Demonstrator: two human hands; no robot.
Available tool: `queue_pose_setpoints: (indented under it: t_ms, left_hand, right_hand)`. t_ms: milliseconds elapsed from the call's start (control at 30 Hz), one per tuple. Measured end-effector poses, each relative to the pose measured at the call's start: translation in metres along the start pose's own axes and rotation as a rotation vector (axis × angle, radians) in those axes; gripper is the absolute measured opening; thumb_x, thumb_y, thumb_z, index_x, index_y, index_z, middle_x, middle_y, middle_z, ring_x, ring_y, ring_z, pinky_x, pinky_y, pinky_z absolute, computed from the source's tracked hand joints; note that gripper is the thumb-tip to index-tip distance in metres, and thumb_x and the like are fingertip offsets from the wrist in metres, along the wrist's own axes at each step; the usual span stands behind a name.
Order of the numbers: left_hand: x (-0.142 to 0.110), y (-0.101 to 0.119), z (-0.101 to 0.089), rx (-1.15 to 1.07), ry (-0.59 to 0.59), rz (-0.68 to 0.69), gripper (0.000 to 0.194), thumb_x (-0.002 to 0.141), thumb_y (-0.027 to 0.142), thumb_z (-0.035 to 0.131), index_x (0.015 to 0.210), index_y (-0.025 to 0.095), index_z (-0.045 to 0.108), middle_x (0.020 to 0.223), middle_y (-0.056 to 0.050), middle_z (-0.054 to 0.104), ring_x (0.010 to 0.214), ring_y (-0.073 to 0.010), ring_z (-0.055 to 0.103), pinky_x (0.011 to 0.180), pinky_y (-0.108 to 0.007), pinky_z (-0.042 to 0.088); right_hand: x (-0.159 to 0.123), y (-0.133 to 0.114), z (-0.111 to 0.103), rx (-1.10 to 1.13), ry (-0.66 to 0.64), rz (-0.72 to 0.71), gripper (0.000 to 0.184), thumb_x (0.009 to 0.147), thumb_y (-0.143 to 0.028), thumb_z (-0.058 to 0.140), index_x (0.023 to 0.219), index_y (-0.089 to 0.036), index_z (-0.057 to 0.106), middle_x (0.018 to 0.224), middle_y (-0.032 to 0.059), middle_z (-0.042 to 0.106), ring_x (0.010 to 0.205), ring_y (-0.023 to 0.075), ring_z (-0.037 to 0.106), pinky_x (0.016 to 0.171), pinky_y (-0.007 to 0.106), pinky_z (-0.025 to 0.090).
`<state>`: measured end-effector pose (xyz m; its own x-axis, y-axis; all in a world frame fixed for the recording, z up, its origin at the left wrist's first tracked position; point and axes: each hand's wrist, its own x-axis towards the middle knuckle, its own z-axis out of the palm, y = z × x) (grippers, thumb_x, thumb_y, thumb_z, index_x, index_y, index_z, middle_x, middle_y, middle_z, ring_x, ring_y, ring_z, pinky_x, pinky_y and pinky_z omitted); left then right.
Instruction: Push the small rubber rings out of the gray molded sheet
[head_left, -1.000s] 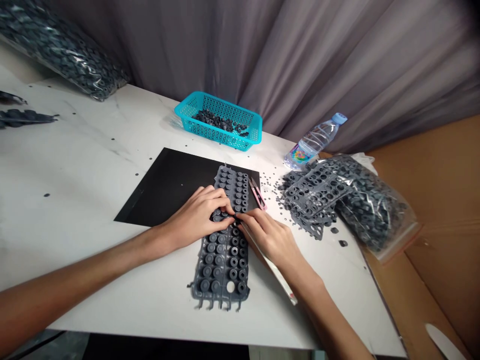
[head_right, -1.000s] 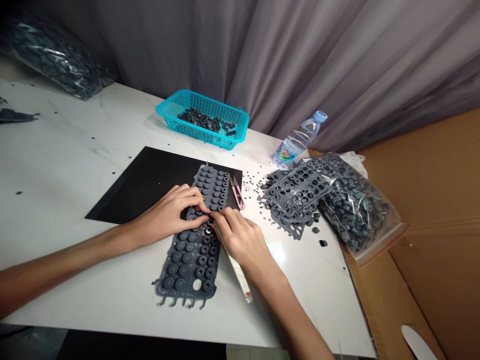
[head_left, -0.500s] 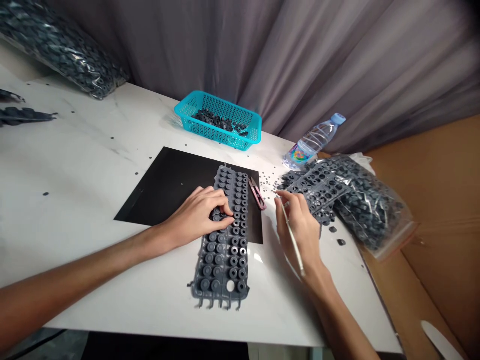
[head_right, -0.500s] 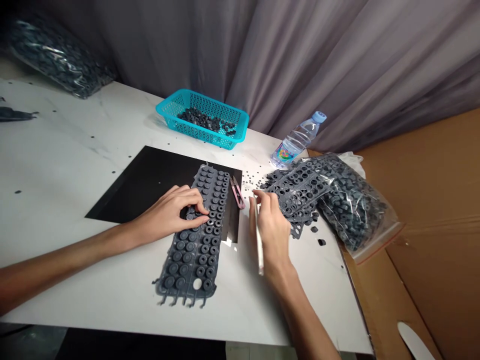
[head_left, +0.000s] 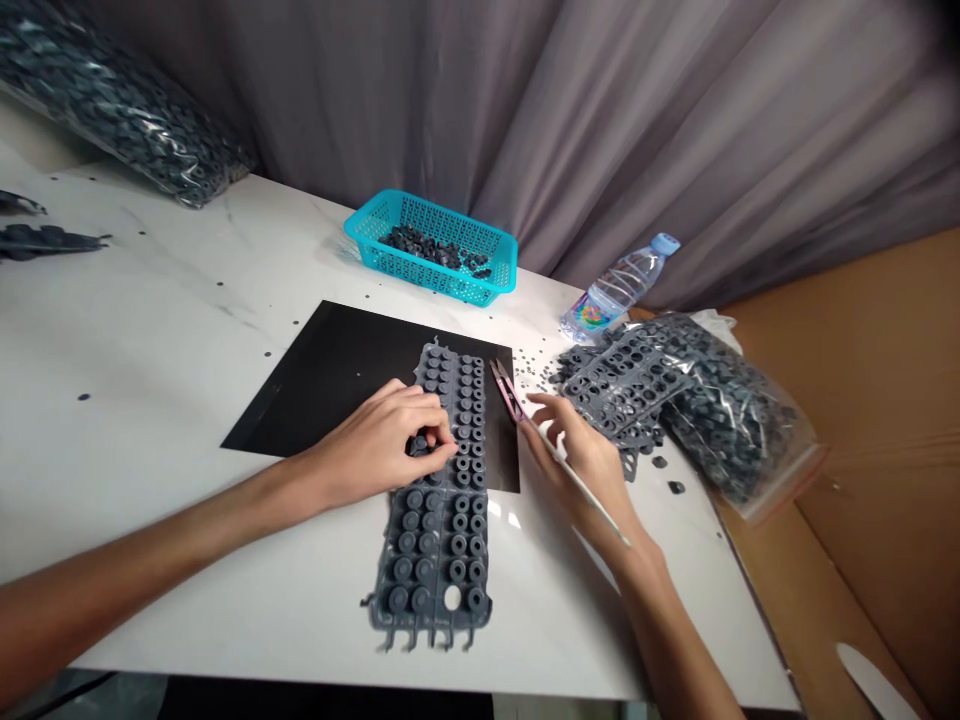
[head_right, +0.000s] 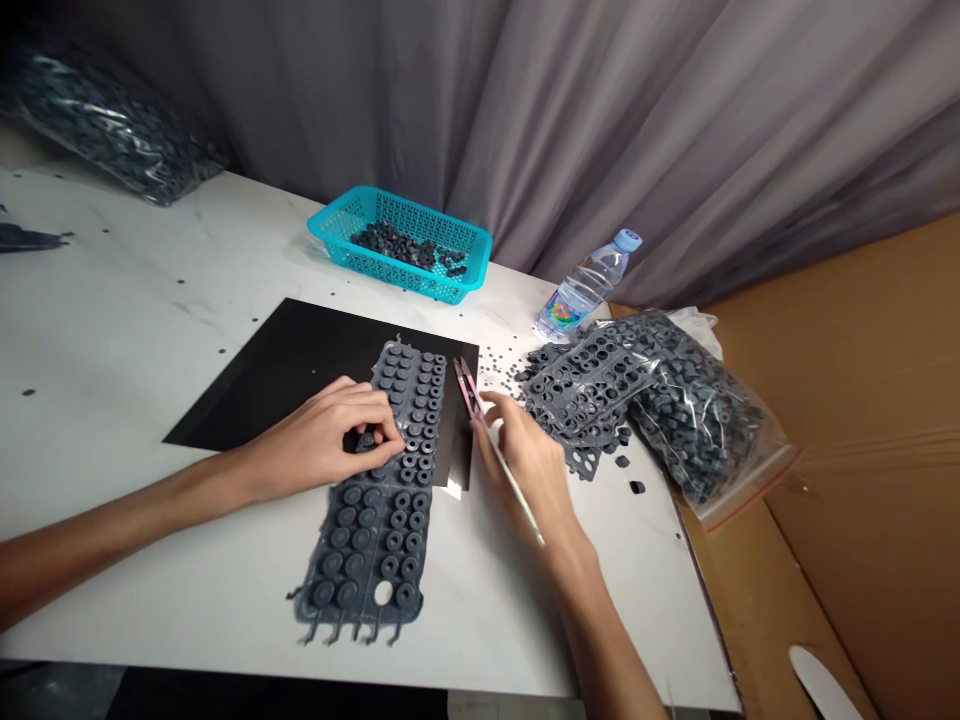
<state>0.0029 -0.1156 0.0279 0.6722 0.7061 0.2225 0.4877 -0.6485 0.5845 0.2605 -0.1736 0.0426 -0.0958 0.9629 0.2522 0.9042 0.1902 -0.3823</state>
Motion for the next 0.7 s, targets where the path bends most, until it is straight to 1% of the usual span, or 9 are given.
queue_pose_setpoints:
  t_ms: [100,167,267,367,433,567,700]
  left_hand:
    - [0.001,0.0,0.002,0.013,0.027,-0.017,0.011,0.094,0.028,0.061,0.086,0.022,0.066,0.08,0.003,0.063,0.078,-0.0155,0.057,0.084,-0.035,0.038]
    - [0.001,-0.002,0.004,0.012,0.056,-0.034,0.009,0.092,0.031,0.064,0.095,0.023,0.067,0.089,0.001,0.064,0.087,-0.0181,0.059,0.087,-0.036,0.04]
    - [0.002,-0.006,0.008,-0.016,0.081,-0.051,0.015,0.09,0.035,0.067,0.102,0.025,0.069,0.102,-0.002,0.063,0.102,-0.0218,0.058,0.092,-0.037,0.044]
    - [0.003,-0.011,0.01,-0.08,0.056,-0.077,0.018,0.089,0.039,0.068,0.101,0.026,0.071,0.103,-0.002,0.063,0.104,-0.0223,0.057,0.093,-0.037,0.047]
    - [0.004,-0.014,0.01,-0.115,0.045,-0.092,0.019,0.089,0.04,0.069,0.101,0.026,0.072,0.102,-0.002,0.063,0.103,-0.0224,0.058,0.092,-0.038,0.048]
    - [0.005,-0.017,0.01,-0.153,0.046,-0.082,0.018,0.087,0.037,0.069,0.101,0.027,0.073,0.101,-0.002,0.063,0.104,-0.0223,0.058,0.093,-0.038,0.048]
    - [0.006,-0.019,0.011,-0.167,0.053,-0.076,0.016,0.087,0.032,0.068,0.102,0.027,0.073,0.101,-0.002,0.063,0.105,-0.0217,0.058,0.095,-0.038,0.047]
  right_hand:
    - [0.0,-0.01,0.009,0.158,-0.058,-0.152,0.019,0.103,-0.038,0.052,0.113,-0.025,0.062,0.097,0.0041,0.071,0.077,0.0165,0.064,0.068,0.028,0.051]
    - [0.0,-0.013,0.015,0.221,-0.073,-0.243,0.015,0.102,-0.035,0.055,0.107,-0.024,0.064,0.095,0.0051,0.07,0.081,0.0172,0.064,0.071,0.029,0.053]
    - [0.003,-0.013,0.022,0.26,-0.082,-0.304,0.014,0.102,-0.033,0.056,0.104,-0.023,0.065,0.094,0.0057,0.07,0.083,0.0174,0.064,0.074,0.029,0.055]
    - [0.006,-0.01,0.024,0.261,-0.113,-0.363,0.014,0.102,-0.033,0.056,0.102,-0.023,0.065,0.095,0.0059,0.071,0.087,0.0176,0.066,0.077,0.029,0.055]
    - [0.007,-0.01,0.023,0.262,-0.131,-0.384,0.015,0.102,-0.034,0.055,0.102,-0.023,0.065,0.096,0.0059,0.071,0.088,0.0175,0.066,0.078,0.029,0.055]
    - [0.007,-0.012,0.022,0.276,-0.175,-0.37,0.018,0.104,-0.035,0.052,0.104,-0.023,0.065,0.099,0.0061,0.07,0.083,0.016,0.065,0.078,0.028,0.055]
    - [0.007,-0.011,0.026,0.281,-0.16,-0.364,0.019,0.104,-0.035,0.051,0.103,-0.022,0.065,0.098,0.0055,0.069,0.081,0.0154,0.064,0.077,0.027,0.054]
